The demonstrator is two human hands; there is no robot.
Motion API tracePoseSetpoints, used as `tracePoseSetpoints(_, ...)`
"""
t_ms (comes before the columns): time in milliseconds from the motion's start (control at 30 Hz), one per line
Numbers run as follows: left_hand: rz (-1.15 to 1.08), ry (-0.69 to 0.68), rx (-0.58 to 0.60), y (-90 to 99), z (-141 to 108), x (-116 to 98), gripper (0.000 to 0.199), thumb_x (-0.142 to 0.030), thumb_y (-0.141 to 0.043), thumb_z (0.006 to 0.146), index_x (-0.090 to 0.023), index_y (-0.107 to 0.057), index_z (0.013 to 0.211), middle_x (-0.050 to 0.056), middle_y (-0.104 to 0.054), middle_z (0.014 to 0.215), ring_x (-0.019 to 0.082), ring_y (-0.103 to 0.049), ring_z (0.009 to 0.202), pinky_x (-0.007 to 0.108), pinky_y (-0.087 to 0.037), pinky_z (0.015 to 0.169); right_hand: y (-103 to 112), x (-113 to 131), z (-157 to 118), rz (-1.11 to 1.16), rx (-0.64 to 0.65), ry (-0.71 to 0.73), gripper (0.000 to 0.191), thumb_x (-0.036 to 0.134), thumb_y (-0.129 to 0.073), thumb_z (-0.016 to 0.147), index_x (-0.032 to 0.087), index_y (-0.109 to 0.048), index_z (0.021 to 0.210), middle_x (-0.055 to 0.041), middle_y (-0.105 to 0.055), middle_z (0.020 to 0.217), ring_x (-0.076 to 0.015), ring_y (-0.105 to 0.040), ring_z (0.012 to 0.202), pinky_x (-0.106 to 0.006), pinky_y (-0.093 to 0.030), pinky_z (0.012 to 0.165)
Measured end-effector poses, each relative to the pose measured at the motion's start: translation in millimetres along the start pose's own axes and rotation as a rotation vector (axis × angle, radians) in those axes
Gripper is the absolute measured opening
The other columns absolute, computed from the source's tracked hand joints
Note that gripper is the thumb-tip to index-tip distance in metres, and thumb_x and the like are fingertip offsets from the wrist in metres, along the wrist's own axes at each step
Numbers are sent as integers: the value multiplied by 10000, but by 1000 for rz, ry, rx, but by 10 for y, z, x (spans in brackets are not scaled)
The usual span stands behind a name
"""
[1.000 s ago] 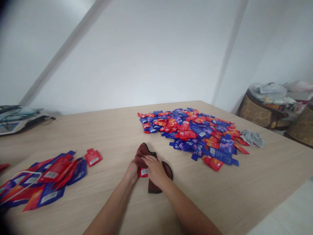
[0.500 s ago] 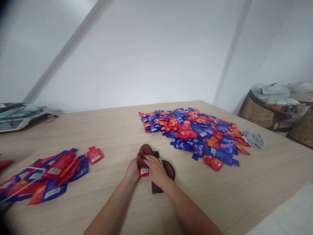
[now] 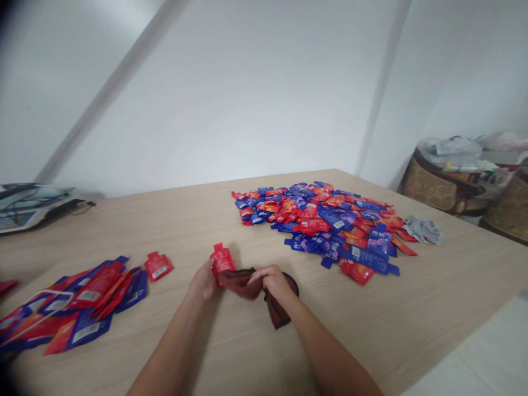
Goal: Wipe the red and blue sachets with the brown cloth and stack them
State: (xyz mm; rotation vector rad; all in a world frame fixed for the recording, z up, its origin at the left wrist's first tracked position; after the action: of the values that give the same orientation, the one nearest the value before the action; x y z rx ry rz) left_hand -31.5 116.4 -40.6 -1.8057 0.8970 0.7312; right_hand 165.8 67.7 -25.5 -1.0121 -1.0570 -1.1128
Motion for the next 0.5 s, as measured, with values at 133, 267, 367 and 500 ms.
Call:
tracePoseSetpoints(133, 280, -116, -5, -130, -197, -336, 264, -341, -504, 830, -194, -594, 1030, 111, -622, 1090, 234, -587, 957, 337, -497, 680, 499, -48, 41, 208, -381, 9, 343, 161, -445, 502, 174, -712, 717, -31, -715, 733, -209, -649, 696, -297, -506, 629)
tracePoseSetpoints(267, 532, -198, 20, -245, -249, -373, 396, -450, -515, 808, -236, -568, 1138, 123, -438, 1384, 319, -388, 1255, 433, -448, 821, 715, -120, 21, 334, -562, 55, 388, 133, -456, 521, 165, -706, 815, -39, -722, 819, -211, -661, 774, -300, -507, 686)
tracePoseSetpoints(367, 778, -259, -67, -169, -108, -253, 432, -402, -486, 818, -176, -539, 1183, 170, -424, 1387, 323, -370, 1278, 461, -382, 926, 650, -93, 27, 264, -536, 91, 403, 132, -458, 552, 180, -707, 865, -36, -721, 897, -228, -651, 888, -339, -497, 803)
tracePoseSetpoints(500, 1085, -449, 55, -291, -15, 81, 417, -246, -569, 721, -116, -583, 1117, 188, -544, 1260, 324, -406, 1247, 463, -294, 1024, 396, 95, 13, 53, -408, 184, 429, 126, -448, 620, 207, -692, 963, -35, -690, 1044, -232, -596, 1043, -397, -433, 947)
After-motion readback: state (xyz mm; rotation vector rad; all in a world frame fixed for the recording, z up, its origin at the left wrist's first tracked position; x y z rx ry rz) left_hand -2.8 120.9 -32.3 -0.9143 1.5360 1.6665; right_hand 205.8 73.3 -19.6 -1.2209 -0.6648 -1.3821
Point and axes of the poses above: each hand's wrist, its own z-axis towards the middle knuckle, its own y-axis out of the back of the hand, x = y × z, the point moved 7 cm from there along z, towards the middle knuckle
